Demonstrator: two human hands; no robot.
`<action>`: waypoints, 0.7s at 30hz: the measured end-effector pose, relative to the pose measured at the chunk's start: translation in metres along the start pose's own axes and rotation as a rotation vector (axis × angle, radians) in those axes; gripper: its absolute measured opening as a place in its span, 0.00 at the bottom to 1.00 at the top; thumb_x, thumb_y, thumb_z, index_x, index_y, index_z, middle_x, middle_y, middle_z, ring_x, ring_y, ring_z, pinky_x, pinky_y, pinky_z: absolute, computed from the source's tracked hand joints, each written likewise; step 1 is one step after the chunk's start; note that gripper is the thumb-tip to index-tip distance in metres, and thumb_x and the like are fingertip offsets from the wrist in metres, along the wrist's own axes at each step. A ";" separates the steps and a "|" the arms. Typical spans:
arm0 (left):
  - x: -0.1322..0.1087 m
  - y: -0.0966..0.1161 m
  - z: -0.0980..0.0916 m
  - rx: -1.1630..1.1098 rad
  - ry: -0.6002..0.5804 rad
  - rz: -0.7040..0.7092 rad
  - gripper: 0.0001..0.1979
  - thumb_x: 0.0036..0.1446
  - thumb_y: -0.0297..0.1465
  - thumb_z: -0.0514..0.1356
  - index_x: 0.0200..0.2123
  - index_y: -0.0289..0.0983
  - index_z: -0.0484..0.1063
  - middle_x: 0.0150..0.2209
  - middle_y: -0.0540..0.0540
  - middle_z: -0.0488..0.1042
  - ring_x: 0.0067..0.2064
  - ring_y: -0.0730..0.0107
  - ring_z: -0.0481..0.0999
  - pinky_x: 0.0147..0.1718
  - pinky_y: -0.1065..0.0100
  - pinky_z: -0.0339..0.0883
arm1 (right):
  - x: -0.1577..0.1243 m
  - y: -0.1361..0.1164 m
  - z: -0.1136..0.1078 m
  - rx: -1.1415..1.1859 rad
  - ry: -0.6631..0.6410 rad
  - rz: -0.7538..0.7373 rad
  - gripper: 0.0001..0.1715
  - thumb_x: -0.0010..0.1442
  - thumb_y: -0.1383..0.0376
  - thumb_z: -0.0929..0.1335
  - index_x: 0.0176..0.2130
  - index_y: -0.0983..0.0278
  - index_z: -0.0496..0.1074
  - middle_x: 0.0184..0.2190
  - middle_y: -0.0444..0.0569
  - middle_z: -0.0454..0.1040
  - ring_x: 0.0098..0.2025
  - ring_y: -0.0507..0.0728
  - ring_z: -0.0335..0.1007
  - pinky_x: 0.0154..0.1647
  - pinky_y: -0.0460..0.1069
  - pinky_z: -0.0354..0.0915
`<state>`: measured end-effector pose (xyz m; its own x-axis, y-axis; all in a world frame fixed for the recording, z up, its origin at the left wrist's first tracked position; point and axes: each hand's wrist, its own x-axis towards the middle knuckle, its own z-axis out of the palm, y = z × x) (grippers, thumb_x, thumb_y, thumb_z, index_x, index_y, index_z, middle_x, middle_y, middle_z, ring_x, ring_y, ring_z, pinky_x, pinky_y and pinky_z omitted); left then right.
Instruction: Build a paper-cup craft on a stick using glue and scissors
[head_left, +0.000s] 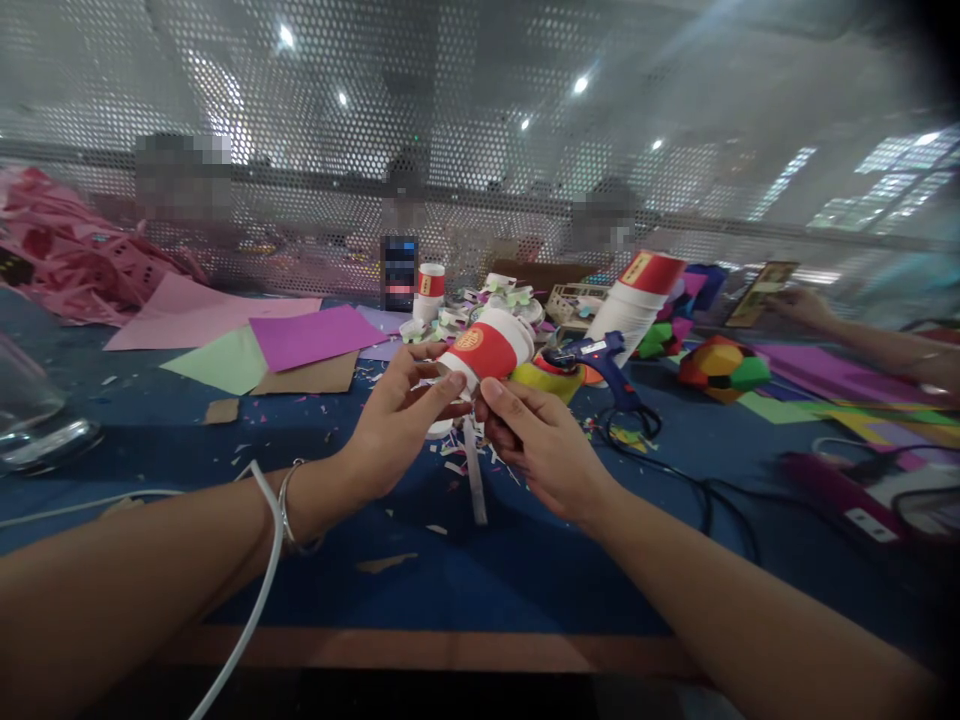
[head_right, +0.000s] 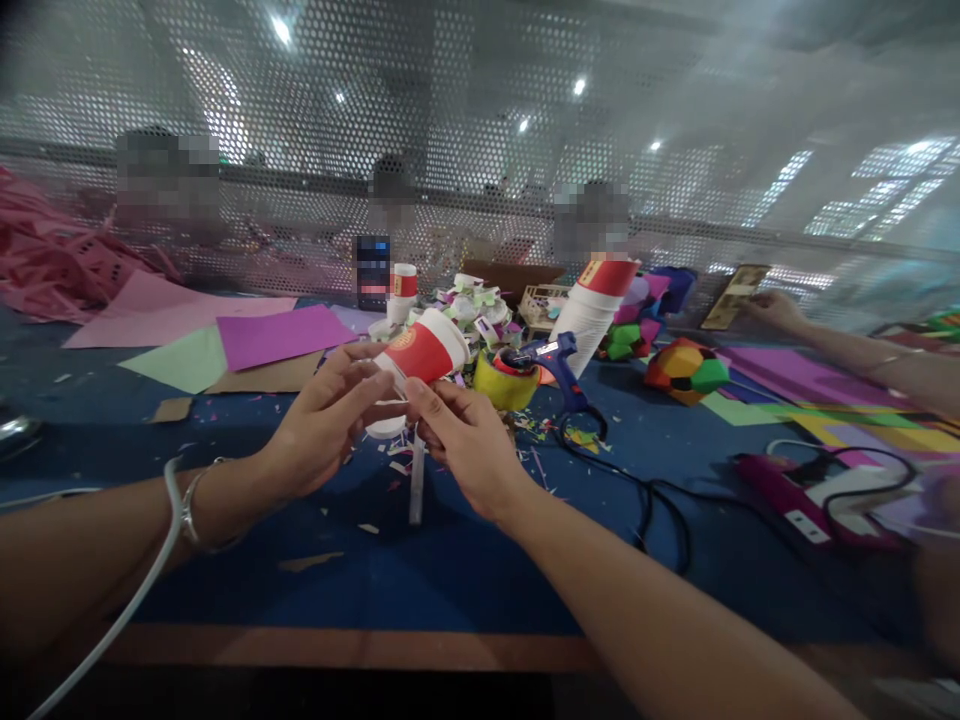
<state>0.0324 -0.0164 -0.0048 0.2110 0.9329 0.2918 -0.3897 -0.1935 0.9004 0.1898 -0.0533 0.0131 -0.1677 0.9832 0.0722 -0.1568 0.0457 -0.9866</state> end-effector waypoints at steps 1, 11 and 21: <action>0.000 0.000 0.000 0.013 0.016 0.000 0.18 0.60 0.32 0.66 0.53 0.39 0.68 0.43 0.44 0.75 0.44 0.65 0.79 0.45 0.60 0.81 | 0.000 0.000 0.001 -0.004 -0.001 0.016 0.29 0.57 0.42 0.74 0.30 0.64 0.69 0.18 0.36 0.56 0.17 0.44 0.43 0.16 0.44 0.36; 0.001 0.006 0.004 0.021 0.032 -0.057 0.18 0.58 0.30 0.63 0.52 0.36 0.76 0.37 0.45 0.76 0.39 0.65 0.80 0.42 0.62 0.81 | -0.004 -0.001 0.005 0.009 -0.017 0.090 0.28 0.57 0.42 0.74 0.32 0.64 0.71 0.19 0.36 0.57 0.17 0.43 0.46 0.14 0.42 0.37; -0.001 0.003 0.001 0.110 -0.066 0.038 0.21 0.59 0.34 0.65 0.55 0.37 0.74 0.38 0.46 0.79 0.37 0.68 0.78 0.42 0.63 0.77 | -0.004 0.004 0.008 0.032 0.040 0.098 0.30 0.55 0.41 0.75 0.29 0.64 0.69 0.17 0.35 0.55 0.17 0.44 0.45 0.15 0.42 0.37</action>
<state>0.0318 -0.0180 -0.0017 0.2581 0.9028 0.3439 -0.2987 -0.2640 0.9171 0.1821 -0.0586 0.0101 -0.1453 0.9889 -0.0309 -0.1725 -0.0561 -0.9834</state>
